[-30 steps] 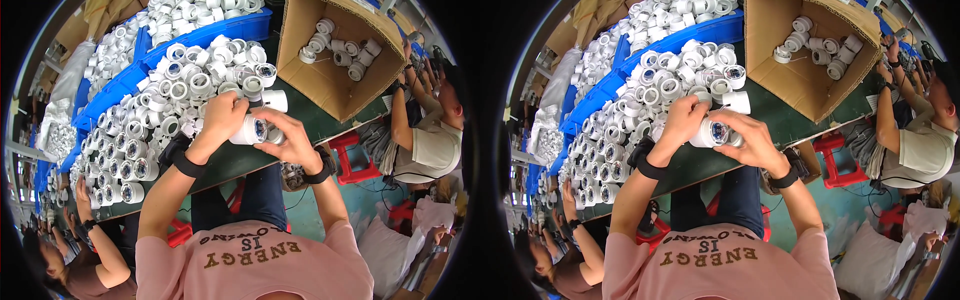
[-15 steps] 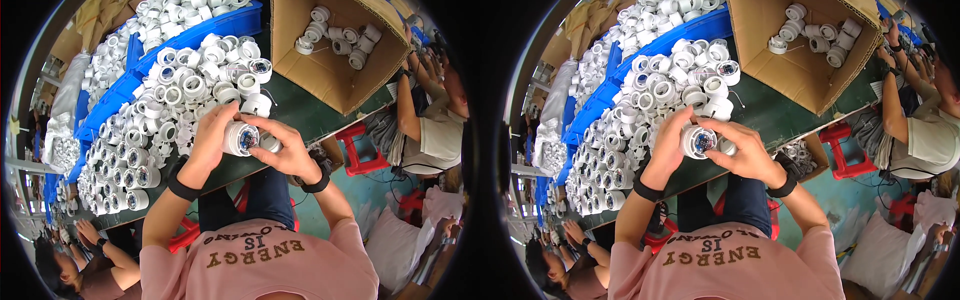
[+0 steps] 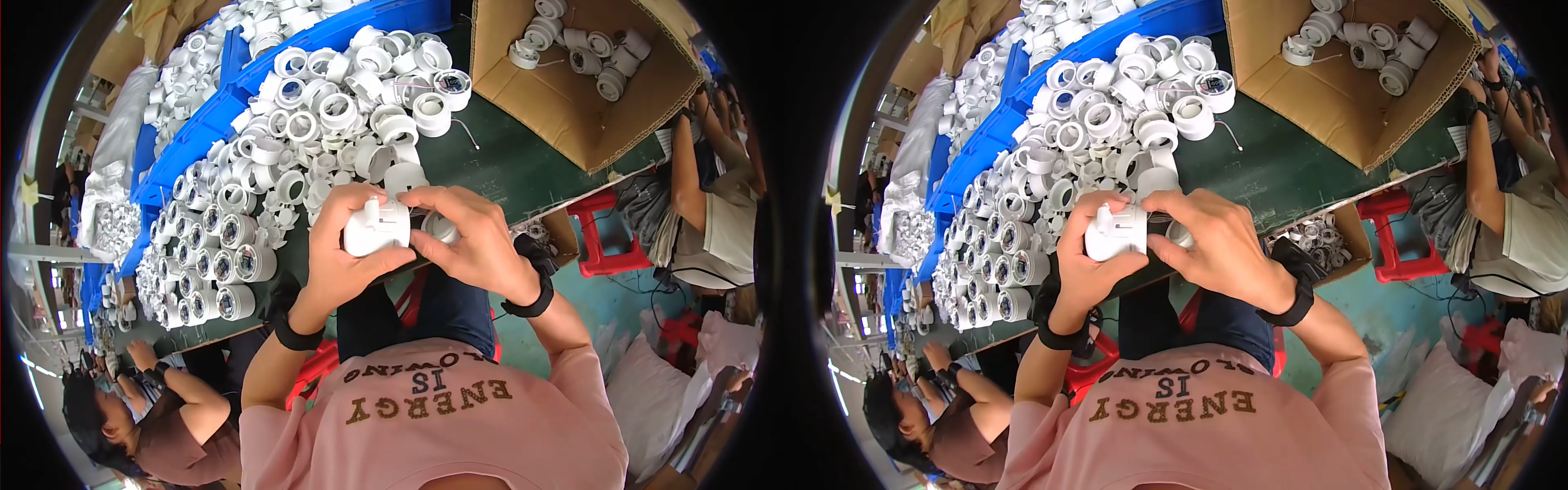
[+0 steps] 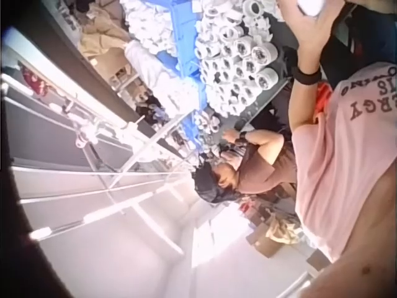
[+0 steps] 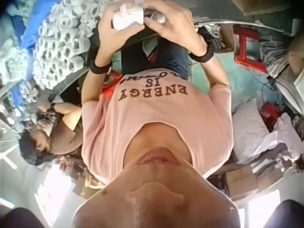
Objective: The person assembles camera components by hand, fitting internal modules into housings and tucking in wires before joining them with bases. The completed units are then placed into a cardboard box, and the process is repeated with new components.
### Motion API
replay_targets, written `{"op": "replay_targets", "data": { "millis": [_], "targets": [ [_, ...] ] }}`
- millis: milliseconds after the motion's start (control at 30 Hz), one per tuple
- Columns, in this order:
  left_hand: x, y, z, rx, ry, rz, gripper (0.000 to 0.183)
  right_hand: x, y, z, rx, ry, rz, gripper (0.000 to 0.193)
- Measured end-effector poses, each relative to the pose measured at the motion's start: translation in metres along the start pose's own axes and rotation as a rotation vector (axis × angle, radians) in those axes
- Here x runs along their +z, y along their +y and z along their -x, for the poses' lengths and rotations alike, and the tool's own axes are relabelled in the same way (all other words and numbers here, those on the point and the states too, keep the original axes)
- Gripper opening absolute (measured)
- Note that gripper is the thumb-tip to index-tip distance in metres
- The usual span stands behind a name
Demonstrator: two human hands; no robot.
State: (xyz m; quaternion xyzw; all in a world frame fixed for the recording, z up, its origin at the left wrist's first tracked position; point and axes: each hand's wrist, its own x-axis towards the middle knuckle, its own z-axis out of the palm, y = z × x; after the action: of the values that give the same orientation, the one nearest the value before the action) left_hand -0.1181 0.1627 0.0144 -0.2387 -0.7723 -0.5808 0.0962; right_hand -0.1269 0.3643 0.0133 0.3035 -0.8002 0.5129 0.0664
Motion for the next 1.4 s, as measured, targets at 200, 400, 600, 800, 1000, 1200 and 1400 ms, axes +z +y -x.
{"op": "replay_targets", "data": {
  "millis": [200, 400, 600, 800, 1000, 1200, 1400],
  "targets": [
    [-0.008, 0.005, -0.008, -0.387, 0.433, -0.037, 0.02, 0.004, 0.01, -0.002, -0.081, 0.366, 0.326, 0.012],
    [-0.023, 0.021, 0.001, -0.72, 0.071, 0.466, 0.027, 0.002, 0.02, 0.002, -0.053, 0.394, 0.224, 0.012],
    [-0.002, 0.021, 0.01, -0.756, -0.145, 0.947, 0.072, 0.001, 0.002, -0.005, -0.285, 0.397, 0.305, 0.015],
    [-0.002, 0.01, 0.011, -0.635, -0.151, 1.015, 0.068, 0.008, -0.006, -0.001, -0.395, 0.33, 0.292, 0.021],
    [-0.008, 0.01, 0.019, -0.533, -0.044, 1.019, 0.073, 0.014, -0.013, 0.004, -0.125, 0.246, -0.066, 0.06],
    [-0.015, 0.001, 0.028, -0.475, -0.056, 1.059, 0.075, 0.016, -0.017, 0.009, -0.14, 0.218, -0.034, 0.061],
    [-0.027, -0.006, 0.034, -0.396, -0.053, 1.207, 0.072, 0.009, -0.021, -0.004, -0.016, 0.046, 0.02, 0.062]
  ]
}}
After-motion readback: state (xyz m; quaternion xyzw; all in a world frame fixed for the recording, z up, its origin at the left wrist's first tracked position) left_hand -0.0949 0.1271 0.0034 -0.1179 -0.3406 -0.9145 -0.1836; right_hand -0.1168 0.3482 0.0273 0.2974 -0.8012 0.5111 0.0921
